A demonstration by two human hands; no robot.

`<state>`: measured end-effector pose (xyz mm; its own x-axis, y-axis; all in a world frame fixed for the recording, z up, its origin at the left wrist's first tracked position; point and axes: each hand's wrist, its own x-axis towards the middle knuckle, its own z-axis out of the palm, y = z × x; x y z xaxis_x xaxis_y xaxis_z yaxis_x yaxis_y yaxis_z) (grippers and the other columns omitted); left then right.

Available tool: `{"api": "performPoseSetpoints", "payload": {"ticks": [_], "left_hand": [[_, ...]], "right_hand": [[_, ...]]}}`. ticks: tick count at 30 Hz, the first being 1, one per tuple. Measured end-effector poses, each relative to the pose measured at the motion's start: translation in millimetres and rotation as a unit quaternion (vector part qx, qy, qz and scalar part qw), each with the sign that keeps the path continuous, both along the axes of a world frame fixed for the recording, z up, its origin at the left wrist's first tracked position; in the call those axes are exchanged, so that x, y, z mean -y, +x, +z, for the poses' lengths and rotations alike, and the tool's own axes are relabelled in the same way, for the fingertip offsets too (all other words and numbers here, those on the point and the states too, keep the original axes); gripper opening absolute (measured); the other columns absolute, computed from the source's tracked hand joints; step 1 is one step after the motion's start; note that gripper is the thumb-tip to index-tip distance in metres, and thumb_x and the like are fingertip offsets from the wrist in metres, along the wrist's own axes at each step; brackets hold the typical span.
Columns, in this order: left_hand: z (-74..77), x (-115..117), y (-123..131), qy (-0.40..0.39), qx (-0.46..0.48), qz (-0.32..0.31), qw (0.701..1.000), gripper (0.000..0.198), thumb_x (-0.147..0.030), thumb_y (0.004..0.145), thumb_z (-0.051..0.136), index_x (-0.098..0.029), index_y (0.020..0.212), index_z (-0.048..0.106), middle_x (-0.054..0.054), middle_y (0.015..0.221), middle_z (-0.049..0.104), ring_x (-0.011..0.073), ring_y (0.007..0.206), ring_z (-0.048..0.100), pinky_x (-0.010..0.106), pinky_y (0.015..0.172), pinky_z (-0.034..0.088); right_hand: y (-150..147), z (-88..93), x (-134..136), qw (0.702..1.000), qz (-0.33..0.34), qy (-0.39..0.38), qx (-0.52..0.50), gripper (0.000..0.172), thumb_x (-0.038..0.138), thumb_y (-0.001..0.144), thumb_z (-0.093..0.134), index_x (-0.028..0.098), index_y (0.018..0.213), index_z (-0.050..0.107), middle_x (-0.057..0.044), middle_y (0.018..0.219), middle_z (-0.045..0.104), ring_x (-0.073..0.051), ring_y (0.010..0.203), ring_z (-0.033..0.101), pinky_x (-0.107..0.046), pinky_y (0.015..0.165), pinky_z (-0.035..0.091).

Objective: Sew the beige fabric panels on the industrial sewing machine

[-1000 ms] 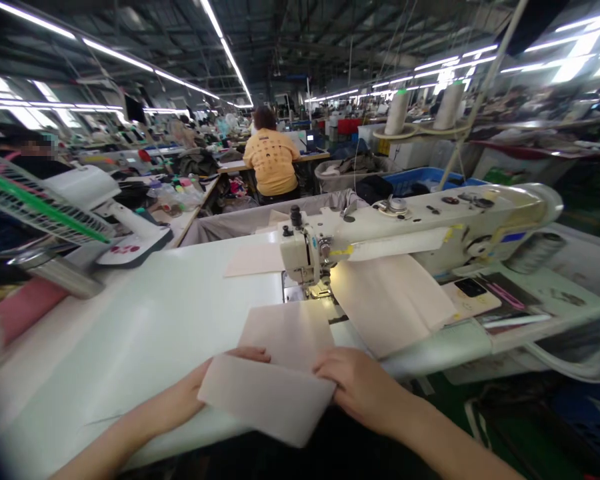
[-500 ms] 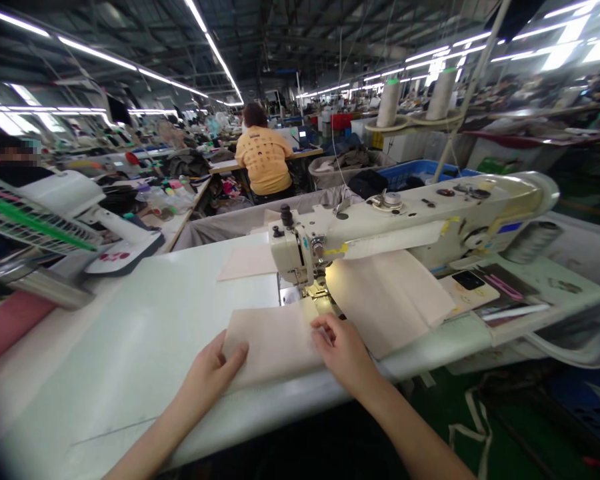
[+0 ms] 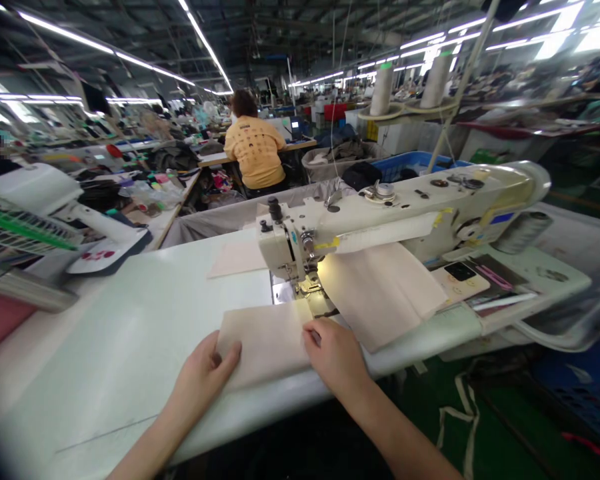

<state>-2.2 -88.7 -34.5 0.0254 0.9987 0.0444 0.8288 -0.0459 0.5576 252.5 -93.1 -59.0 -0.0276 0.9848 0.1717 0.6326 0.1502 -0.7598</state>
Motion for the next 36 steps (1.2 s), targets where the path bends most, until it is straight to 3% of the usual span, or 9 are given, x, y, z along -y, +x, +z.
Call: {"api": "performPoseSetpoints", "payload": {"ticks": [12, 15, 17, 19, 20, 22, 24, 27, 36], "left_hand": [[2.2, -3, 2, -0.023, -0.061, -0.017, 0.998, 0.027, -0.044, 0.086, 0.042, -0.022, 0.08, 0.056, 0.004, 0.073, 0.063, 0.0237, 0.065, 0.062, 0.035, 0.064, 0.05], [11.2, -3, 8, -0.03, -0.151, -0.016, 0.988, 0.021, -0.035, 0.088, 0.046, -0.019, 0.09, 0.059, 0.008, 0.087, 0.067, 0.0243, 0.07, 0.065, 0.036, 0.068, 0.053], [15.7, -6, 15, 0.028, -0.218, -0.012, 0.975, 0.027, -0.028, 0.088, 0.049, -0.016, 0.109, 0.06, 0.016, 0.11, 0.067, 0.0307, 0.09, 0.069, 0.042, 0.078, 0.055], [15.2, -10, 25, 0.118, -0.24, -0.057, 0.962, 0.046, -0.019, 0.087, 0.05, -0.015, 0.133, 0.053, 0.02, 0.139, 0.056, 0.0376, 0.123, 0.058, 0.052, 0.097, 0.05], [12.7, -13, 31, 0.148, -0.231, -0.11, 0.955, 0.054, -0.016, 0.087, 0.05, -0.016, 0.141, 0.047, 0.019, 0.149, 0.049, 0.0373, 0.135, 0.049, 0.054, 0.106, 0.044], [4.7, -18, 43, 0.147, -0.194, -0.243, 0.939, 0.057, -0.017, 0.093, 0.048, -0.02, 0.149, 0.04, 0.014, 0.157, 0.041, 0.0317, 0.146, 0.037, 0.052, 0.115, 0.038], [-4.2, -23, 52, 0.105, -0.17, -0.326, 0.924, 0.051, -0.028, 0.1, 0.047, -0.021, 0.151, 0.04, 0.013, 0.158, 0.04, 0.0293, 0.147, 0.036, 0.05, 0.116, 0.037], [-11.8, -31, 55, 0.072, -0.168, -0.336, 0.924, 0.053, -0.043, 0.104, 0.045, -0.019, 0.151, 0.042, 0.014, 0.159, 0.038, 0.0305, 0.148, 0.033, 0.054, 0.119, 0.03], [-3.8, -59, 43, 0.047, -0.151, -0.367, 0.917, 0.053, -0.041, 0.103, 0.047, -0.02, 0.152, 0.042, 0.011, 0.162, 0.033, 0.0284, 0.151, 0.029, 0.053, 0.122, 0.025]], "right_hand": [[0, 6.6, -4, 0.999, -0.001, -0.036, 0.033, 0.017, 0.017, 0.086, 0.059, 0.022, 0.081, 0.074, -0.002, 0.083, 0.076, -0.019, 0.078, 0.069, -0.028, 0.073, 0.049], [-1, 9.6, -5, 0.996, 0.01, -0.036, 0.077, 0.017, 0.018, 0.087, 0.06, 0.022, 0.079, 0.075, -0.003, 0.081, 0.073, -0.021, 0.076, 0.068, -0.03, 0.072, 0.051], [-2, 9.8, -4, 0.994, 0.02, 0.008, 0.11, 0.019, 0.019, 0.088, 0.06, 0.022, 0.076, 0.074, -0.007, 0.084, 0.07, -0.023, 0.079, 0.067, -0.035, 0.075, 0.054], [-1, 7.5, -2, 0.989, 0.039, 0.076, 0.12, 0.019, 0.018, 0.089, 0.059, 0.021, 0.077, 0.074, -0.011, 0.095, 0.069, -0.027, 0.091, 0.067, -0.041, 0.084, 0.055], [0, 5.3, -1, 0.986, 0.055, 0.106, 0.113, 0.018, 0.017, 0.09, 0.058, 0.021, 0.081, 0.074, -0.012, 0.102, 0.069, -0.028, 0.097, 0.066, -0.043, 0.089, 0.055], [2, -0.7, 0, 0.983, 0.092, 0.137, 0.083, 0.019, 0.015, 0.092, 0.056, 0.021, 0.092, 0.074, -0.012, 0.112, 0.069, -0.027, 0.106, 0.065, -0.044, 0.096, 0.054], [4, -7.7, -1, 0.981, 0.12, 0.141, 0.057, 0.021, 0.014, 0.093, 0.054, 0.02, 0.103, 0.071, -0.011, 0.118, 0.069, -0.026, 0.111, 0.065, -0.043, 0.099, 0.053], [6, -15.7, -8, 0.98, 0.134, 0.143, 0.041, 0.026, 0.016, 0.093, 0.056, 0.019, 0.116, 0.068, -0.013, 0.125, 0.067, -0.026, 0.119, 0.062, -0.045, 0.105, 0.051], [0, -18.1, -27, 0.98, 0.128, 0.15, 0.03, 0.028, 0.017, 0.091, 0.058, 0.019, 0.118, 0.068, -0.014, 0.126, 0.067, -0.028, 0.121, 0.061, -0.049, 0.107, 0.05]]}}
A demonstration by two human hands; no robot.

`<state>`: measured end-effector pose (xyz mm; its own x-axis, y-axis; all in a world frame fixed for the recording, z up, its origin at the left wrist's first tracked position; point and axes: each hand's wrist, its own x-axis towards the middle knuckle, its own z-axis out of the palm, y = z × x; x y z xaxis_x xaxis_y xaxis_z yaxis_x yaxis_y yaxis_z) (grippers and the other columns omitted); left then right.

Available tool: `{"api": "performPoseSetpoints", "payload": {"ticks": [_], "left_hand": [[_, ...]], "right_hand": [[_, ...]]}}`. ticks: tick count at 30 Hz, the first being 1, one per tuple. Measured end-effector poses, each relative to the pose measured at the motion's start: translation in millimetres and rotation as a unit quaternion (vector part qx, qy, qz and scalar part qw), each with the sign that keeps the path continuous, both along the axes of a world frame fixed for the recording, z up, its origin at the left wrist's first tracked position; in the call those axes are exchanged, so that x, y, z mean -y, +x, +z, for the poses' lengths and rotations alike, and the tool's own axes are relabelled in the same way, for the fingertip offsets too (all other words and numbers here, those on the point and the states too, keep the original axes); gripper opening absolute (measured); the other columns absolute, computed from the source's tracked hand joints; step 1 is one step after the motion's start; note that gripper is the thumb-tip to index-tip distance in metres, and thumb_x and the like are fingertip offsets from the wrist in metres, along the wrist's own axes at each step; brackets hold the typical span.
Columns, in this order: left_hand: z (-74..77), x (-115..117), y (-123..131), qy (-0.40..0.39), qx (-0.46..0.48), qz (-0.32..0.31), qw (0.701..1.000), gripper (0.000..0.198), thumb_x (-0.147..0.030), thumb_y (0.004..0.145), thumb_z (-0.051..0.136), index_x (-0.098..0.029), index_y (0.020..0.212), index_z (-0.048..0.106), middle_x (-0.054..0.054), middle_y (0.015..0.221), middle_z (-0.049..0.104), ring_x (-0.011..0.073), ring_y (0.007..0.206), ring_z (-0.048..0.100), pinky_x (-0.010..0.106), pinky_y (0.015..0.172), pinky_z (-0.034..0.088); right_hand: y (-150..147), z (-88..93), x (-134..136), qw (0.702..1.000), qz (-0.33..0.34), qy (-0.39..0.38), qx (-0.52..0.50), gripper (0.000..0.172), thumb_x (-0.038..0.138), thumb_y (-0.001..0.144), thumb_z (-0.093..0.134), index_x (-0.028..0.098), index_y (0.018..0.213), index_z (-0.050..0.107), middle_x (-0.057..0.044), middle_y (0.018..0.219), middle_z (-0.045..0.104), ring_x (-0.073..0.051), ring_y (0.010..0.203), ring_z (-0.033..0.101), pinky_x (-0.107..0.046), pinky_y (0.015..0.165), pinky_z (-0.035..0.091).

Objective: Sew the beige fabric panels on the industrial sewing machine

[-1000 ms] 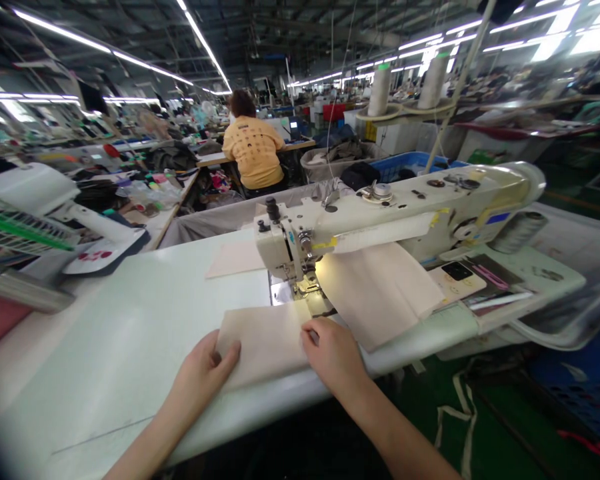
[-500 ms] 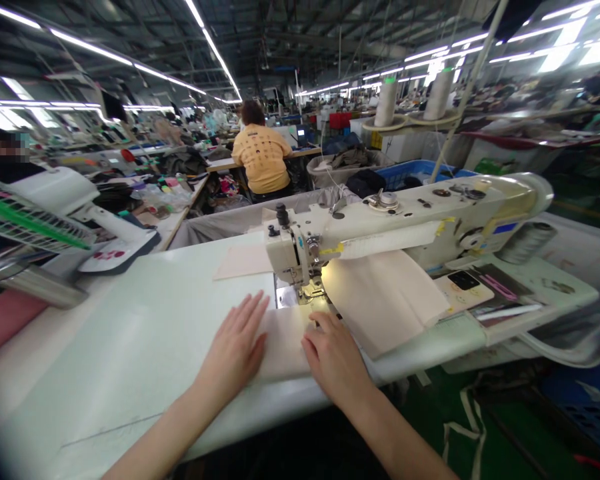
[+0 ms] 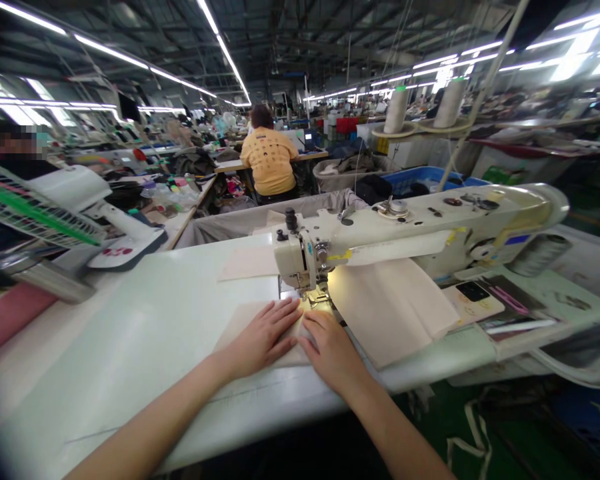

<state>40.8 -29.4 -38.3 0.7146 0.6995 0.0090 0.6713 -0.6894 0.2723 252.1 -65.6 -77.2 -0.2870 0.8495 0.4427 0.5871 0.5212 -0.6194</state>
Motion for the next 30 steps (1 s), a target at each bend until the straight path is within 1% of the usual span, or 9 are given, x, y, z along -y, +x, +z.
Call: {"api": "performPoseSetpoints", "payload": {"ticks": [5, 14, 18, 20, 22, 24, 26, 28, 30], "left_hand": [[-2.3, -3, 0, 0.004, -0.003, -0.001, 1.0, 0.054, -0.043, 0.103, 0.045, -0.02, 0.152, 0.043, 0.011, 0.162, 0.033, 0.0283, 0.151, 0.029, 0.052, 0.122, 0.024], [-6.7, -8, -2, 0.016, 0.011, -0.004, 1.0, 0.054, -0.044, 0.103, 0.045, -0.023, 0.153, 0.041, 0.01, 0.162, 0.034, 0.0275, 0.151, 0.029, 0.051, 0.122, 0.023], [-4.1, -13, -2, 0.009, -0.003, -0.006, 1.0, 0.055, -0.043, 0.102, 0.047, -0.02, 0.152, 0.041, 0.011, 0.162, 0.033, 0.0291, 0.151, 0.028, 0.053, 0.121, 0.025], [-0.1, -9, -1, 0.016, -0.006, -0.008, 1.0, 0.053, -0.04, 0.103, 0.046, -0.019, 0.151, 0.043, 0.012, 0.162, 0.033, 0.0306, 0.15, 0.029, 0.055, 0.12, 0.026], [5.0, 2, 0, 0.024, 0.003, -0.033, 0.999, 0.045, -0.034, 0.104, 0.044, -0.022, 0.147, 0.049, 0.011, 0.159, 0.039, 0.0299, 0.148, 0.034, 0.055, 0.12, 0.027], [9.9, 16, 0, 0.018, 0.022, -0.092, 0.995, 0.04, -0.027, 0.104, 0.043, -0.026, 0.143, 0.054, 0.01, 0.151, 0.051, 0.0268, 0.142, 0.044, 0.051, 0.12, 0.03], [13.1, 30, -1, 0.005, 0.043, -0.145, 0.988, 0.041, -0.023, 0.103, 0.043, -0.026, 0.143, 0.054, 0.009, 0.143, 0.059, 0.0245, 0.136, 0.051, 0.045, 0.12, 0.033], [13.8, 36, -2, 0.003, 0.061, -0.157, 0.986, 0.043, -0.022, 0.102, 0.044, -0.025, 0.144, 0.053, 0.009, 0.142, 0.06, 0.0245, 0.135, 0.051, 0.043, 0.12, 0.035], [12.7, 33, -4, 0.011, 0.074, -0.148, 0.986, 0.042, -0.022, 0.103, 0.044, -0.025, 0.144, 0.053, 0.009, 0.143, 0.059, 0.025, 0.137, 0.05, 0.044, 0.12, 0.035]], "right_hand": [[-1, -1.1, -1, 1.0, -0.003, 0.001, -0.007, 0.028, 0.018, 0.092, 0.058, 0.017, 0.117, 0.068, -0.015, 0.125, 0.067, -0.028, 0.12, 0.061, -0.05, 0.107, 0.05], [-2, -1.3, -5, 1.0, -0.009, 0.012, -0.003, 0.029, 0.018, 0.091, 0.058, 0.021, 0.118, 0.068, -0.013, 0.122, 0.067, -0.028, 0.117, 0.061, -0.05, 0.105, 0.051], [-2, 3.2, -6, 1.0, -0.005, 0.012, 0.002, 0.028, 0.016, 0.091, 0.058, 0.019, 0.117, 0.069, -0.014, 0.123, 0.067, -0.028, 0.118, 0.061, -0.05, 0.105, 0.05], [1, 6.1, 1, 1.0, -0.003, 0.004, 0.006, 0.027, 0.018, 0.092, 0.058, 0.019, 0.117, 0.069, -0.014, 0.123, 0.068, -0.027, 0.117, 0.062, -0.049, 0.104, 0.051], [7, 8.1, 14, 1.0, -0.002, -0.006, 0.012, 0.025, 0.02, 0.093, 0.059, 0.02, 0.115, 0.07, -0.013, 0.12, 0.069, -0.026, 0.115, 0.064, -0.046, 0.103, 0.053], [13, 8.8, 29, 1.0, 0.0, -0.012, 0.019, 0.023, 0.023, 0.095, 0.058, 0.021, 0.115, 0.07, -0.012, 0.119, 0.071, -0.026, 0.114, 0.065, -0.045, 0.101, 0.054], [19, 8.8, 41, 0.999, 0.009, -0.009, 0.031, 0.024, 0.024, 0.097, 0.057, 0.022, 0.116, 0.07, -0.011, 0.12, 0.071, -0.026, 0.114, 0.065, -0.045, 0.101, 0.054], [23, 8.9, 46, 0.999, 0.017, 0.001, 0.047, 0.025, 0.024, 0.099, 0.054, 0.021, 0.119, 0.069, -0.011, 0.121, 0.071, -0.027, 0.114, 0.065, -0.045, 0.101, 0.054], [22, 9.5, 43, 0.998, 0.022, 0.008, 0.063, 0.026, 0.023, 0.1, 0.052, 0.021, 0.119, 0.069, -0.011, 0.12, 0.071, -0.027, 0.114, 0.065, -0.046, 0.101, 0.054]]}}
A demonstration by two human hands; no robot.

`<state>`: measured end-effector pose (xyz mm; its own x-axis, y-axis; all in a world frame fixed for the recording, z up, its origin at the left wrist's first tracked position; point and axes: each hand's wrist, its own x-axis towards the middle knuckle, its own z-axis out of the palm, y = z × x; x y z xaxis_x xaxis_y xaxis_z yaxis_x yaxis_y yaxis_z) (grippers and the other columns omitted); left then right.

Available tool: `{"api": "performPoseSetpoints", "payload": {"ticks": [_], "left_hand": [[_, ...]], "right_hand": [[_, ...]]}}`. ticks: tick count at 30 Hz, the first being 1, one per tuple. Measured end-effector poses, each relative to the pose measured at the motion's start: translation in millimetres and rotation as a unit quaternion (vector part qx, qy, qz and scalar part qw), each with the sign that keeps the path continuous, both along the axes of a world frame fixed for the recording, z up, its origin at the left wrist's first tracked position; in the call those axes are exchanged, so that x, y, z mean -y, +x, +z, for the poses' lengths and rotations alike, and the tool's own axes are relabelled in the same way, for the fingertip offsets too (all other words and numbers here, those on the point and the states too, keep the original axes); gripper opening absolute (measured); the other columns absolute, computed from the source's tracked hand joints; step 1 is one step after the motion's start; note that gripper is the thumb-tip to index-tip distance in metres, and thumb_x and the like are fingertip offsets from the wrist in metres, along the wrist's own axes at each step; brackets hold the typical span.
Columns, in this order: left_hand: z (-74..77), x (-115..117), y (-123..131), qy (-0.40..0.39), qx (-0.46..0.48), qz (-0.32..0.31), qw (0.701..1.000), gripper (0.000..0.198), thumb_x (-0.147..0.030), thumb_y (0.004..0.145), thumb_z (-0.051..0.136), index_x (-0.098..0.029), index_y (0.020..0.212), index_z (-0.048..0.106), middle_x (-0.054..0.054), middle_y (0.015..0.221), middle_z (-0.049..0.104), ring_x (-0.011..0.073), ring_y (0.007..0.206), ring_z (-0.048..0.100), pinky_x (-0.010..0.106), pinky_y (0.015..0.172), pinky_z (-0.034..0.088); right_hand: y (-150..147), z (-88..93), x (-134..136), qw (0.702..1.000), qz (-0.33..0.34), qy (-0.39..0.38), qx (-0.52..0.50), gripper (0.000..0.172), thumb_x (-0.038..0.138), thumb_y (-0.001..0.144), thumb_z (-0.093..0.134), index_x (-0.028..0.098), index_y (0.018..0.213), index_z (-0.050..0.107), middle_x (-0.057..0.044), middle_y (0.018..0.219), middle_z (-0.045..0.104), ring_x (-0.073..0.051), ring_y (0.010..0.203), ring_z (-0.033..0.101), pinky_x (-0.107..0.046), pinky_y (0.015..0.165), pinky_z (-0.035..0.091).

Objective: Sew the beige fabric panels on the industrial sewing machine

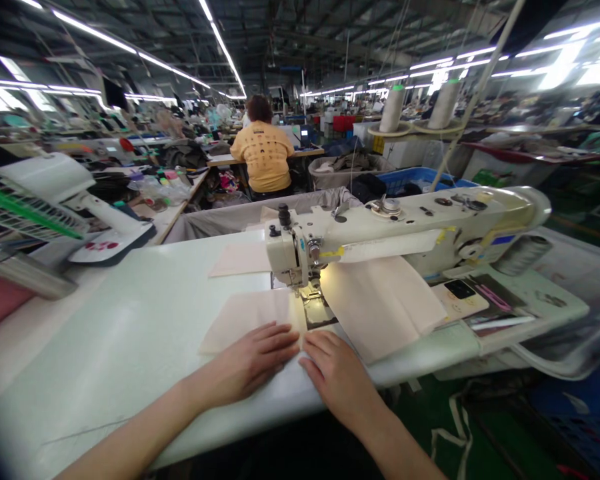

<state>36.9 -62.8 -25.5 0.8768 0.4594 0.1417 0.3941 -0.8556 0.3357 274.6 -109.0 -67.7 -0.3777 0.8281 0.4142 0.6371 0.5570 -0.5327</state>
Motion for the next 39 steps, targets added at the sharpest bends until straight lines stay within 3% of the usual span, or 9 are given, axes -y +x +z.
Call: {"api": "performPoseSetpoints", "payload": {"ticks": [9, 16, 22, 27, 32, 34, 36, 39], "left_hand": [[-3.2, -48, -4, 0.002, 0.012, 0.015, 1.0, 0.039, -0.024, 0.103, 0.042, -0.023, 0.137, 0.061, 0.011, 0.143, 0.059, 0.025, 0.133, 0.054, 0.046, 0.117, 0.04], [-9.1, -83, -9, 0.013, 0.02, 0.018, 1.0, 0.038, -0.023, 0.103, 0.042, -0.021, 0.135, 0.063, 0.011, 0.146, 0.056, 0.0241, 0.136, 0.05, 0.044, 0.118, 0.037], [-15.5, -101, -10, 0.046, 0.013, 0.027, 0.998, 0.04, -0.024, 0.103, 0.041, -0.017, 0.138, 0.06, 0.014, 0.142, 0.058, 0.0256, 0.132, 0.053, 0.044, 0.115, 0.041], [-15.7, -99, -11, 0.058, 0.018, 0.035, 0.998, 0.04, -0.027, 0.104, 0.041, -0.021, 0.14, 0.059, 0.011, 0.141, 0.059, 0.0254, 0.134, 0.051, 0.045, 0.115, 0.041], [-14.9, -95, -10, 0.05, 0.009, 0.043, 0.998, 0.04, -0.028, 0.105, 0.038, -0.021, 0.137, 0.06, 0.011, 0.142, 0.058, 0.0241, 0.135, 0.05, 0.043, 0.117, 0.039], [-17.6, -95, -9, 0.046, -0.015, 0.073, 0.996, 0.04, -0.03, 0.105, 0.038, -0.021, 0.14, 0.058, 0.01, 0.146, 0.055, 0.0245, 0.14, 0.046, 0.044, 0.119, 0.035], [-21.9, -95, -8, 0.048, -0.045, 0.141, 0.988, 0.045, -0.036, 0.105, 0.039, -0.021, 0.146, 0.05, 0.011, 0.154, 0.047, 0.0264, 0.146, 0.038, 0.049, 0.121, 0.03], [-26.5, -91, -9, 0.052, -0.07, 0.223, 0.971, 0.055, -0.042, 0.105, 0.039, -0.013, 0.152, 0.039, 0.018, 0.16, 0.036, 0.0296, 0.15, 0.03, 0.053, 0.121, 0.028]], "right_hand": [[-15, 1.6, -45, 0.999, -0.033, 0.018, 0.014, 0.018, 0.022, 0.1, 0.052, 0.022, 0.106, 0.07, -0.008, 0.11, 0.069, -0.026, 0.106, 0.062, -0.046, 0.096, 0.055], [-28, -3.9, -65, 0.996, -0.082, 0.033, 0.005, 0.013, 0.021, 0.096, 0.059, 0.018, 0.101, 0.071, -0.011, 0.102, 0.066, -0.028, 0.102, 0.06, -0.046, 0.093, 0.054], [-27, -11.4, -57, 0.995, -0.083, 0.05, -0.007, 0.018, 0.021, 0.094, 0.062, 0.016, 0.11, 0.069, -0.013, 0.112, 0.066, -0.029, 0.108, 0.061, -0.049, 0.096, 0.055], [-22, -17.4, -43, 0.995, -0.071, 0.061, -0.027, 0.029, 0.023, 0.095, 0.06, 0.016, 0.123, 0.064, -0.016, 0.123, 0.065, -0.031, 0.117, 0.06, -0.052, 0.102, 0.053], [-23, -20.2, -40, 0.996, -0.067, 0.064, -0.02, 0.028, 0.023, 0.095, 0.059, 0.014, 0.121, 0.065, -0.018, 0.124, 0.065, -0.032, 0.119, 0.06, -0.054, 0.102, 0.053], [-24, -20.6, -41, 0.995, -0.067, 0.066, -0.019, 0.028, 0.023, 0.095, 0.059, 0.014, 0.121, 0.065, -0.017, 0.124, 0.066, -0.033, 0.119, 0.06, -0.054, 0.102, 0.053], [-24, -21.1, -41, 0.995, -0.07, 0.068, -0.028, 0.028, 0.024, 0.095, 0.058, 0.016, 0.121, 0.066, -0.016, 0.123, 0.066, -0.032, 0.118, 0.06, -0.054, 0.102, 0.053], [-22, -22.8, -42, 0.993, -0.076, 0.071, -0.051, 0.026, 0.026, 0.096, 0.058, 0.018, 0.12, 0.067, -0.015, 0.121, 0.067, -0.03, 0.116, 0.062, -0.053, 0.101, 0.054]]}}
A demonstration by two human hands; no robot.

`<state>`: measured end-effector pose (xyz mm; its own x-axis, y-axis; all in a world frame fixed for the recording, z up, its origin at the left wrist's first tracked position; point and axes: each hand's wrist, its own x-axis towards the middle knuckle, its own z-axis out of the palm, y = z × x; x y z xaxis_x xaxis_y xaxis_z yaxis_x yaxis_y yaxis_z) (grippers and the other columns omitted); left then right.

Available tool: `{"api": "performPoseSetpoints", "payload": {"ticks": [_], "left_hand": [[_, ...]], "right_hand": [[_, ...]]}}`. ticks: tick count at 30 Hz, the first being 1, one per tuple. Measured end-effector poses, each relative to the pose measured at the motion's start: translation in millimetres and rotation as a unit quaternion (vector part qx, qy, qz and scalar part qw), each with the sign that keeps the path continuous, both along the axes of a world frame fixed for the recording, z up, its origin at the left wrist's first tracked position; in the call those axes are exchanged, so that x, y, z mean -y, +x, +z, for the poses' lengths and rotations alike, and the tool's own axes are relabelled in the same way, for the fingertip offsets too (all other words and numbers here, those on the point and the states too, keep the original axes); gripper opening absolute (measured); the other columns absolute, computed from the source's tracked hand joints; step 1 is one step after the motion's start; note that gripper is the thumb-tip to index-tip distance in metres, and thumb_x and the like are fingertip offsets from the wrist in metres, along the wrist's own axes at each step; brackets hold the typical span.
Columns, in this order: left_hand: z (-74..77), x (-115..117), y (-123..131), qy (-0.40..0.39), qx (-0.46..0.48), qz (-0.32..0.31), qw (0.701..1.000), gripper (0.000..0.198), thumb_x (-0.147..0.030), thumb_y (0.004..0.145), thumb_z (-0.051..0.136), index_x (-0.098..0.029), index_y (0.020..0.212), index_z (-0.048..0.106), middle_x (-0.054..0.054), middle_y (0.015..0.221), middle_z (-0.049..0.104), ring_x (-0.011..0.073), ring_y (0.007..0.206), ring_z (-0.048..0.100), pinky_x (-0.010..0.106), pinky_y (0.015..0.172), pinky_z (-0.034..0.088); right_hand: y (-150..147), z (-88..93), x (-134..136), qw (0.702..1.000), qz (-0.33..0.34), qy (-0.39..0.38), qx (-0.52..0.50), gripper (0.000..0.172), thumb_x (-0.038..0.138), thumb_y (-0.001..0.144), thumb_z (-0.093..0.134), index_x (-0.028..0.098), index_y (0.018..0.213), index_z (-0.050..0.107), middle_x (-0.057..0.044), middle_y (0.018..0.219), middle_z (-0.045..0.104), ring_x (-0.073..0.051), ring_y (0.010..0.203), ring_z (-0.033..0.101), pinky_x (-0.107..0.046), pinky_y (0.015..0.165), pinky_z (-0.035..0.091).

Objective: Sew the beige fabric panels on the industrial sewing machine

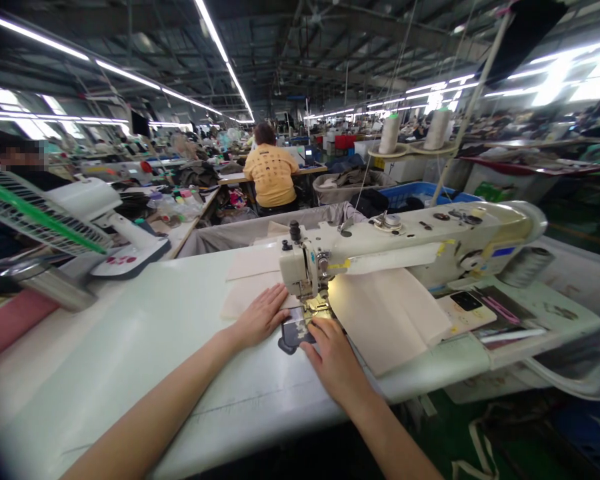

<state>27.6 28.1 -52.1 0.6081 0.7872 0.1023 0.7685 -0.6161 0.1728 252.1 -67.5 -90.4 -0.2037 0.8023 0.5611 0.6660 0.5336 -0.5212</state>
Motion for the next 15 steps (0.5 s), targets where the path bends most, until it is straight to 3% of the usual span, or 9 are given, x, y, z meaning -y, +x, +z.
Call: {"api": "performPoseSetpoints", "payload": {"ticks": [5, 9, 12, 15], "left_hand": [[8.8, 23, -10, -0.016, 0.009, 0.002, 1.0, 0.049, -0.032, 0.098, 0.05, -0.015, 0.144, 0.05, 0.017, 0.154, 0.046, 0.0278, 0.143, 0.044, 0.046, 0.118, 0.035], [22.0, 38, -11, -0.024, 0.068, 0.045, 0.996, 0.043, -0.013, 0.079, 0.06, -0.018, 0.12, 0.066, 0.013, 0.127, 0.068, 0.0302, 0.12, 0.062, 0.044, 0.105, 0.049], [32.4, 37, -13, -0.011, 0.115, 0.086, 0.99, 0.031, -0.015, 0.086, 0.052, -0.019, 0.112, 0.068, 0.009, 0.111, 0.073, 0.0275, 0.107, 0.068, 0.04, 0.096, 0.054], [42.1, 28, -23, 0.035, 0.202, 0.169, 0.964, 0.041, -0.018, 0.097, 0.031, -0.016, 0.129, 0.057, 0.01, 0.115, 0.071, 0.026, 0.105, 0.068, 0.041, 0.094, 0.055]], "right_hand": [[2, -3.2, -1, 1.0, 0.004, 0.005, -0.03, 0.024, 0.028, 0.098, 0.056, 0.021, 0.117, 0.068, -0.013, 0.118, 0.069, -0.029, 0.113, 0.064, -0.051, 0.1, 0.054], [4, -3.2, -1, 0.999, 0.011, 0.002, -0.035, 0.024, 0.03, 0.098, 0.056, 0.018, 0.114, 0.069, -0.014, 0.116, 0.07, -0.03, 0.112, 0.064, -0.052, 0.099, 0.054], [5, -2.7, -1, 0.999, 0.015, -0.003, -0.041, 0.025, 0.032, 0.098, 0.056, 0.018, 0.113, 0.07, -0.015, 0.116, 0.07, -0.03, 0.111, 0.064, -0.052, 0.098, 0.055], [6, -2.8, 0, 0.999, 0.015, -0.009, -0.052, 0.024, 0.032, 0.099, 0.055, 0.02, 0.112, 0.071, -0.014, 0.116, 0.071, -0.029, 0.112, 0.065, -0.051, 0.098, 0.055]]}}
